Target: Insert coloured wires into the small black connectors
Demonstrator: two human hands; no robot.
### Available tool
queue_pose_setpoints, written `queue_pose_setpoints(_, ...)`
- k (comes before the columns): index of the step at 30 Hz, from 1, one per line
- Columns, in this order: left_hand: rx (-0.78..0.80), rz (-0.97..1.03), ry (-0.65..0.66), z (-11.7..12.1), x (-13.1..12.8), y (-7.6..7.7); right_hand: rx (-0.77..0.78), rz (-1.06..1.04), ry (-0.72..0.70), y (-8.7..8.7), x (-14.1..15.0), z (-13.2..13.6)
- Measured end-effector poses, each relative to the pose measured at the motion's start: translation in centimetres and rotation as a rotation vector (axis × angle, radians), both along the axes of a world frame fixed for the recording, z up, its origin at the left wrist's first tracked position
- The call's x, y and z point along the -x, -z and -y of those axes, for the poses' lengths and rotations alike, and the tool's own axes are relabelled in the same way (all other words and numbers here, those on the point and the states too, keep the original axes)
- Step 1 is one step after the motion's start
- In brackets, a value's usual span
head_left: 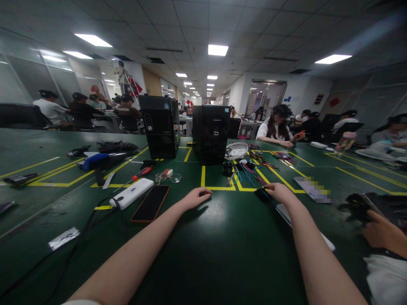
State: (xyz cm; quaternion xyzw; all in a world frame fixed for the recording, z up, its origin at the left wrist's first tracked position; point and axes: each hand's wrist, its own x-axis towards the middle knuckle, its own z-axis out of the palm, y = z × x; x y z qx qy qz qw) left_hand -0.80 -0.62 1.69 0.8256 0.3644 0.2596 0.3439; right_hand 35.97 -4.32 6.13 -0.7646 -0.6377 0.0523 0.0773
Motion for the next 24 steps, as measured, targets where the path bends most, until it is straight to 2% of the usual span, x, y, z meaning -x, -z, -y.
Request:
queue_pose_setpoints(10,0.003,-0.013,0.003,0.1,0.2,-0.2,0.017,-0.008,0.036,0.3,0.2,-0.4)
queue_pose_setpoints(16,0.003,-0.005,0.007,0.3,0.0,-0.4,0.089,-0.068,0.083,0.2,0.6,-0.4)
queue_pose_setpoints(20,0.013,-0.006,0.001,0.4,0.0,-0.5,0.046,-0.02,0.045,0.0,0.6,0.0)
queue_pose_setpoints(24,0.002,-0.004,0.009,0.3,0.0,-0.3,-0.049,0.039,0.093,-0.8,0.5,0.4)
